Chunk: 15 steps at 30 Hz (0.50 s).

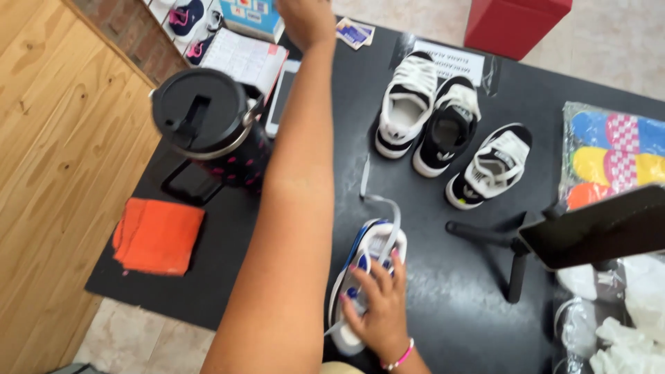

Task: The person threads white shoelaces through the eyelets of a white and blue sneaker, pulls them tight, and trims the excess length with scissors. They then repeat the lacing process on a black and white sneaker, threading the laces through the eyelets and tightening them.

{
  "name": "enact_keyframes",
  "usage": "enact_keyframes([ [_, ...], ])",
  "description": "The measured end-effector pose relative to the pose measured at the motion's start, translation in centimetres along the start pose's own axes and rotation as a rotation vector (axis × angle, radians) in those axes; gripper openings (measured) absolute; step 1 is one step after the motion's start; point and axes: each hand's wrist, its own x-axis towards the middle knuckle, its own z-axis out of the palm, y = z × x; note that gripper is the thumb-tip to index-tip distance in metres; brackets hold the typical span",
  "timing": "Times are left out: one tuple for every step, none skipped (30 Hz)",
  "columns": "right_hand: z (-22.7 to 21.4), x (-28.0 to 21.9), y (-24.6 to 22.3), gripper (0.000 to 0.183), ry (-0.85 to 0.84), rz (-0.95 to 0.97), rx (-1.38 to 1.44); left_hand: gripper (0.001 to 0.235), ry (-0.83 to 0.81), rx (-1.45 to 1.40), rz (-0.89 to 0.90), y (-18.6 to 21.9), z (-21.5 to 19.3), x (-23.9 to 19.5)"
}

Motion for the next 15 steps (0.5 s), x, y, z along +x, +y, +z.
enact_keyframes([
  [0.0, 0.0, 0.0, 0.048, 0.012, -0.002, -0.006, 0.032, 0.001, -0.013, 0.005, 0.9, -1.2, 0.8],
  [-0.1, 0.0, 0.1, 0.047, 0.018, -0.002, 0.01, 0.034, -0.025, 0.084, 0.128, 1.7, -2.4, 1.6],
  [0.0, 0.0, 0.0, 0.045, 0.023, 0.0, 0.028, 0.039, -0.05, 0.184, 0.252, 2.3, -3.8, 2.5],
  [0.5, -0.3, 0.5, 0.045, 0.034, -0.001, 0.024, 0.039, -0.048, 0.174, 0.259, 1.9, -2.9, 3.2],
  [0.9, -0.7, 0.8, 0.046, 0.034, -0.002, 0.015, 0.03, -0.094, 0.223, 0.28, 1.1, -2.3, 3.8],
  [1.4, -1.1, 1.1, 0.046, 0.034, -0.003, 0.006, 0.023, -0.139, 0.271, 0.301, 0.4, -1.6, 4.4],
  [1.3, -1.1, 1.1, 0.046, 0.037, 0.001, 0.007, 0.023, -0.142, 0.27, 0.305, 0.4, -1.7, 4.5],
  [1.4, -1.0, 1.0, 0.045, 0.041, 0.024, 0.01, 0.029, -0.184, 0.218, 0.365, 0.3, -1.8, 4.6],
  [1.4, -1.1, 0.8, 0.043, 0.043, 0.05, 0.015, 0.035, -0.23, 0.169, 0.424, 0.1, -2.2, 4.7],
  [1.4, -1.1, 0.8, 0.043, 0.043, 0.056, 0.017, 0.035, -0.235, 0.17, 0.427, 0.2, -2.2, 4.7],
  [1.4, -1.2, 0.8, 0.042, 0.021, 0.08, 0.018, 0.024, -0.242, 0.131, 0.397, 0.2, -2.4, 4.6],
  [1.3, -1.3, 0.7, 0.041, -0.001, 0.104, 0.02, 0.017, -0.248, 0.093, 0.366, 0.2, -2.6, 4.6],
  [1.4, -1.3, 0.8, 0.041, -0.002, 0.107, 0.02, 0.017, -0.25, 0.094, 0.366, 0.2, -2.5, 4.7],
  [1.6, -1.4, 0.9, 0.04, 0.008, 0.095, 0.013, 0.013, -0.263, 0.102, 0.379, 0.1, -2.5, 4.8],
  [1.7, -1.4, 1.1, 0.038, 0.018, 0.08, 0.005, 0.011, -0.272, 0.11, 0.39, 0.2, -2.5, 5.0],
])
